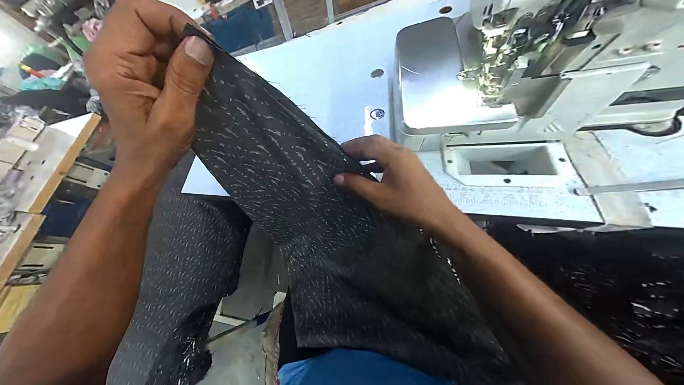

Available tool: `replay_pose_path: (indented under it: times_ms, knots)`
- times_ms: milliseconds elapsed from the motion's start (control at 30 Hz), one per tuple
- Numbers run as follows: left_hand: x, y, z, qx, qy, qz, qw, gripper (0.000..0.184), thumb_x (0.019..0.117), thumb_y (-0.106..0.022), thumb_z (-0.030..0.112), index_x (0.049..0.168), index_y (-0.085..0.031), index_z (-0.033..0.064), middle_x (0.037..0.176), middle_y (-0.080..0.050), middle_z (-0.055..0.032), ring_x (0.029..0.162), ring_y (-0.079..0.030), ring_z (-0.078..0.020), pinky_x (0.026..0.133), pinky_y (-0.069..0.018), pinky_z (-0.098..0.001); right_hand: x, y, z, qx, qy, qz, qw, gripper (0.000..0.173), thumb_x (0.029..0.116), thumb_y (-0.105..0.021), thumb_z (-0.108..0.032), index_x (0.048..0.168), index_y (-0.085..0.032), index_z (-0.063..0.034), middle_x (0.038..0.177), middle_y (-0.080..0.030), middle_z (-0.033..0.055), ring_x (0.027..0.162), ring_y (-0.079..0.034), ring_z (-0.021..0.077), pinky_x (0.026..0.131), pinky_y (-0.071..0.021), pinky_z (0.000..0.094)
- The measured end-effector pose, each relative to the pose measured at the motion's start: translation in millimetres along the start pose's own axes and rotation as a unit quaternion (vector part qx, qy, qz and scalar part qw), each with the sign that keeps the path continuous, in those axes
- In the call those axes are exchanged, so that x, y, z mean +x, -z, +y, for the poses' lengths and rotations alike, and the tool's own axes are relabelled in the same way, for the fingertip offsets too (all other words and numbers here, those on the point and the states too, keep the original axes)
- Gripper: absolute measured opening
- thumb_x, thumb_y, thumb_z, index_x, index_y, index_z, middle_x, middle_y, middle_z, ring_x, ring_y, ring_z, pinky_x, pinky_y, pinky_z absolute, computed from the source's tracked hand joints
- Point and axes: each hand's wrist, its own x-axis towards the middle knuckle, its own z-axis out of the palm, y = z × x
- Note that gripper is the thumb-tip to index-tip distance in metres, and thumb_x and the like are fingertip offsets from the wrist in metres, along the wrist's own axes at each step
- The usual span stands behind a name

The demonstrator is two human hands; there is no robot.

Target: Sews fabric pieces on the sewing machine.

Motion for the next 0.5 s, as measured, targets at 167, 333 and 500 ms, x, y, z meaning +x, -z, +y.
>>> replay_pose_path:
  times_ms: [167,333,500]
  knots:
    - [2,14,3,0.003,0.021,0.013,1.0,0.006,0.1048,-0.056,0.017,0.108,-0.061,0.0158,0.098,-0.069,0.016,0.089,-0.067,0.0022,0.082,-0.0578,-0.0217,-6,-2,-1,0.137,-0.018,0.008,0.99,0.013,0.095,-0.072,-0.021,0.094,-0.078,-0.0086,0.122,-0.07,0.0065,0.102,-0.071,0.0104,0.08,-0.0632,0.0258]
    - [2,10,-14,-0.025,0.035,0.035,0.998,0.007,0.1047,-0.054,0.013,0.106,-0.06,0.0158,0.096,-0.069,0.0137,0.089,-0.068,-0.0007,0.083,-0.0583,-0.0251,-11,7,-16,0.148,-0.039,0.046,0.987,0.01,0.0878,-0.081,-0.016,0.092,-0.077,-0.007,0.123,-0.067,0.0077,0.094,-0.072,0.0098,0.074,-0.0651,0.0243]
    - [4,8,-24,-0.065,0.099,0.051,0.992,0.007,0.1027,-0.055,0.013,0.101,-0.062,0.0158,0.09,-0.071,0.01,0.085,-0.07,-0.0059,0.083,-0.0608,-0.0306,-17,12,-14,0.157,-0.039,0.044,0.986,0.016,0.0899,-0.078,-0.021,0.082,-0.073,-0.0089,0.117,-0.07,0.0058,0.101,-0.071,0.011,0.076,-0.065,0.0257]
